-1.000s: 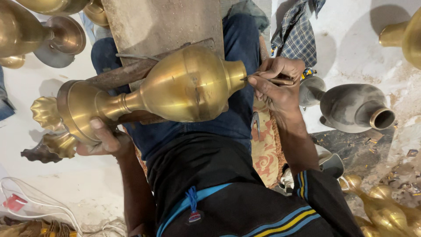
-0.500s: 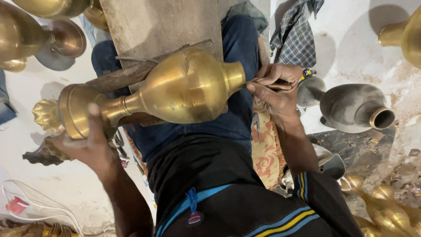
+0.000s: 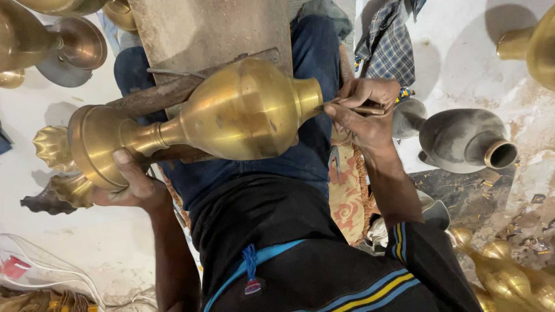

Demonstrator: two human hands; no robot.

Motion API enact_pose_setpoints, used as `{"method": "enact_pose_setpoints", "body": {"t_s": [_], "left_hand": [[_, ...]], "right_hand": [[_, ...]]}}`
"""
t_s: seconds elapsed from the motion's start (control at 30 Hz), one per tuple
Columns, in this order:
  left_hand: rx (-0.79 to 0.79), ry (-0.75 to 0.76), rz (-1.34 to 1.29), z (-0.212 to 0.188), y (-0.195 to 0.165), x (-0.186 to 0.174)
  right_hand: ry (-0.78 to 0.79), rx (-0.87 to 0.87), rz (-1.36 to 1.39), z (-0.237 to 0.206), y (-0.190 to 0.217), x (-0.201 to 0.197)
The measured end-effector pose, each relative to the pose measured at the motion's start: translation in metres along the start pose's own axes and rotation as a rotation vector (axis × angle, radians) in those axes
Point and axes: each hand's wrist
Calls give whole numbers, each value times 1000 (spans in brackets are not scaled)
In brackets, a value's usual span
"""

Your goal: The person sits on the floor holding a large brass vase on their lap and scrapes its surface with a small hand scraper, rotating the vase to work different areas. They briefly wipe the vase with a cloth and continue scraping the body and neck.

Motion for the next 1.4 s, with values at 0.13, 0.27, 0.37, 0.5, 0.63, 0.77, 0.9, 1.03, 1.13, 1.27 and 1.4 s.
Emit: {"method": "enact_pose_setpoints", "body": {"t_s": [0.13,0.27,0.37,0.5,0.63,0.77,0.9,1.03,1.13,1.27,1.4], "left_hand": [[-74,127,69,9,-47,8],[-177,40,240,28,-53,9],[-226,49,260,33,-51,4],[-268,41,220,24,-45,1],[-145,67,73,12,-31,-6],[-87,156,-12,0,-9,-23],[-171,213,-260,-5,27,-33],[-143,242,-327,-7,60,-41],[-88,281,-363,-9,72,-46],[-4,225,-313,-10,69,-37],[213,8,-114,-4,51,-11]], "right_hand": [[-16,-15,-44,-7,-4,-2],[-17,-21,-66,-13,-7,-3],[-15,-102,-105,-13,-8,-1],[-125,31,223,-9,-10,0],[-84,17,304,-5,-12,1],[-65,44,275,-4,-13,1],[-104,109,275,-4,-11,1],[-106,120,274,-4,-8,0],[-97,121,261,-4,-9,-1],[-101,118,289,-3,-13,-1],[-82,100,312,-2,-18,-2]]}}
Point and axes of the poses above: each hand's wrist, its own z-axis towards the middle knuckle, its own x-axis out of the palm, y = z × x, and after that the axes turned 3 degrees about y, right-handed
